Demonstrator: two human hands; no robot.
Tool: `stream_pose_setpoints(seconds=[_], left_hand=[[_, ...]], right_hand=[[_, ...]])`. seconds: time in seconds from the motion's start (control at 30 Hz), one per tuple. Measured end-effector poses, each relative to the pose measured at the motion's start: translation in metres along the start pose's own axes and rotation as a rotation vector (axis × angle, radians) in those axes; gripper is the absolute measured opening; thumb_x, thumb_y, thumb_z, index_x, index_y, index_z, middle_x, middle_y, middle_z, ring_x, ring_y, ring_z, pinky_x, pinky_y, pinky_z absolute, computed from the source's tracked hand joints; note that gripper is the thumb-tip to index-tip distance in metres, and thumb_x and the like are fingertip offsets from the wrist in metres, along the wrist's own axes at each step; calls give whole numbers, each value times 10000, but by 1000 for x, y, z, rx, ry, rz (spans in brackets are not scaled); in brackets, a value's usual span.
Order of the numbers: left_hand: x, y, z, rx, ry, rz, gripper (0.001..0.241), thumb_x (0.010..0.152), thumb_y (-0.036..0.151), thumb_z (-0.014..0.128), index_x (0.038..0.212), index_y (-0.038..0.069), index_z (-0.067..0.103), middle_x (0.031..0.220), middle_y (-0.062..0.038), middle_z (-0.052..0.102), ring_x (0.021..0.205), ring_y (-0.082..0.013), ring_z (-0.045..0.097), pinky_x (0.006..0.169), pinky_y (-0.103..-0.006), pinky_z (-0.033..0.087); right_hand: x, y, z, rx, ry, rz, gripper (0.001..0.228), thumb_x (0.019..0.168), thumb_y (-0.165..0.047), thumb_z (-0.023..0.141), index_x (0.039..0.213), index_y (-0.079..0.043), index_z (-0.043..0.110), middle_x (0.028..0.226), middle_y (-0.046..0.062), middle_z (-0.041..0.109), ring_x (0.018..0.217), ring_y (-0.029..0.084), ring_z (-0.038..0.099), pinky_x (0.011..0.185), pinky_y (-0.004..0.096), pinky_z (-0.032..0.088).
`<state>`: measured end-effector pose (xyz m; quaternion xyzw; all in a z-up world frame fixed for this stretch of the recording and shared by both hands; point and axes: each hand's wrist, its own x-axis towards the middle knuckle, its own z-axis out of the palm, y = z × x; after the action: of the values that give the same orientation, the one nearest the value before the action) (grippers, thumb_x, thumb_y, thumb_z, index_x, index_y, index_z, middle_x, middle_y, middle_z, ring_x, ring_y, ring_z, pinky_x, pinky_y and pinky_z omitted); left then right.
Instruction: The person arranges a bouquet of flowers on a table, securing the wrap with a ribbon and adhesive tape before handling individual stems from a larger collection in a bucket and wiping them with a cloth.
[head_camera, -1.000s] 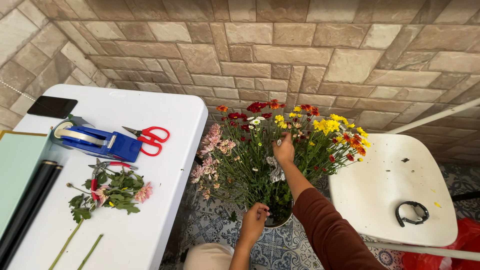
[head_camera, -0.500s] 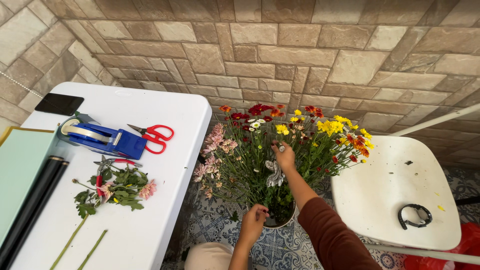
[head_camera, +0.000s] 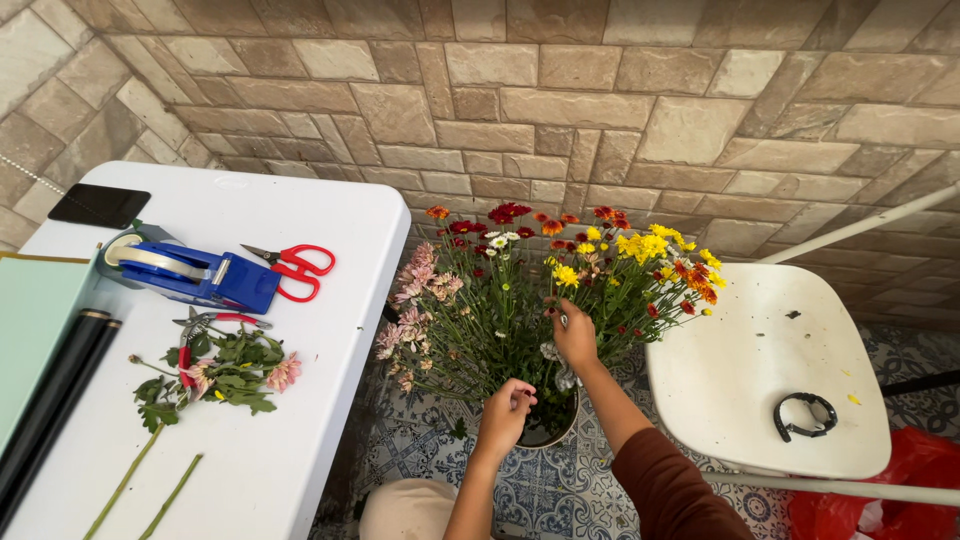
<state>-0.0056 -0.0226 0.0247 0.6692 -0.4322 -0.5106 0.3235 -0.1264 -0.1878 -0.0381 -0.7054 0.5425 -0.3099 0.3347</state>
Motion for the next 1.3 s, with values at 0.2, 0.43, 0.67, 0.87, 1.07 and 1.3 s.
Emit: stream_pose_setpoints(seconds=[0.2, 0.43, 0.67, 0.87, 1.07, 1.3], left_hand=[[13, -5, 4, 15, 44, 18, 162, 912, 156, 429, 975, 143, 577, 944, -39, 664, 894, -174, 637, 702, -307, 481], [25, 24, -3, 100, 66, 134, 371, 876, 17, 422, 1242, 22, 360, 1230, -218, 416, 1146, -336, 473, 900, -468, 473], [58, 13, 2, -239, -7, 269, 722, 642, -221, 299, 1331, -7, 274, 1321, -314, 326, 1240, -469, 320, 1017, -557, 274], [94, 0, 6, -313, -120, 266, 836, 554, -187, 381, 1360, 32, 338, 1339, -265, 389, 1260, -402, 323, 1009, -428, 297], [58, 69, -9, -310, -138, 238, 936, 665, -269, 365, 1441, 239, 239, 1376, -335, 267, 1308, -473, 192, 1000, -376, 287], [78, 26, -1, -136, -211, 154, 697, 667, -55, 545, 1346, 18, 406, 1339, -286, 377, 1299, -407, 252, 1044, -457, 228]], right_hand=[[-19, -18, -2, 75, 21, -38, 263, 862, -55, 500, 1066, -137, 645, 924, 11, 705, 360, 86, 366, 416, 245, 327], [-41, -43, -8, -65, -21, -55, 224, 887, -65, 529, 1093, -11, 599, 946, 147, 666, 883, 308, 637, 786, 454, 515], [-74, -89, -39, -42, -126, -116, 258, 847, -68, 573, 1096, -11, 610, 896, 159, 681, 750, 327, 659, 673, 457, 517], [-72, -16, -4, -70, -103, -93, 199, 841, -44, 548, 993, -90, 667, 787, 119, 689, 668, 318, 650, 602, 391, 521], [-72, -9, -2, -125, -82, -108, 207, 847, -71, 552, 1027, -68, 656, 776, 113, 690, 569, 263, 641, 575, 374, 512], [-82, -22, -12, -56, -115, -102, 258, 839, -14, 511, 1054, -46, 649, 817, 154, 689, 684, 332, 647, 662, 390, 518]])
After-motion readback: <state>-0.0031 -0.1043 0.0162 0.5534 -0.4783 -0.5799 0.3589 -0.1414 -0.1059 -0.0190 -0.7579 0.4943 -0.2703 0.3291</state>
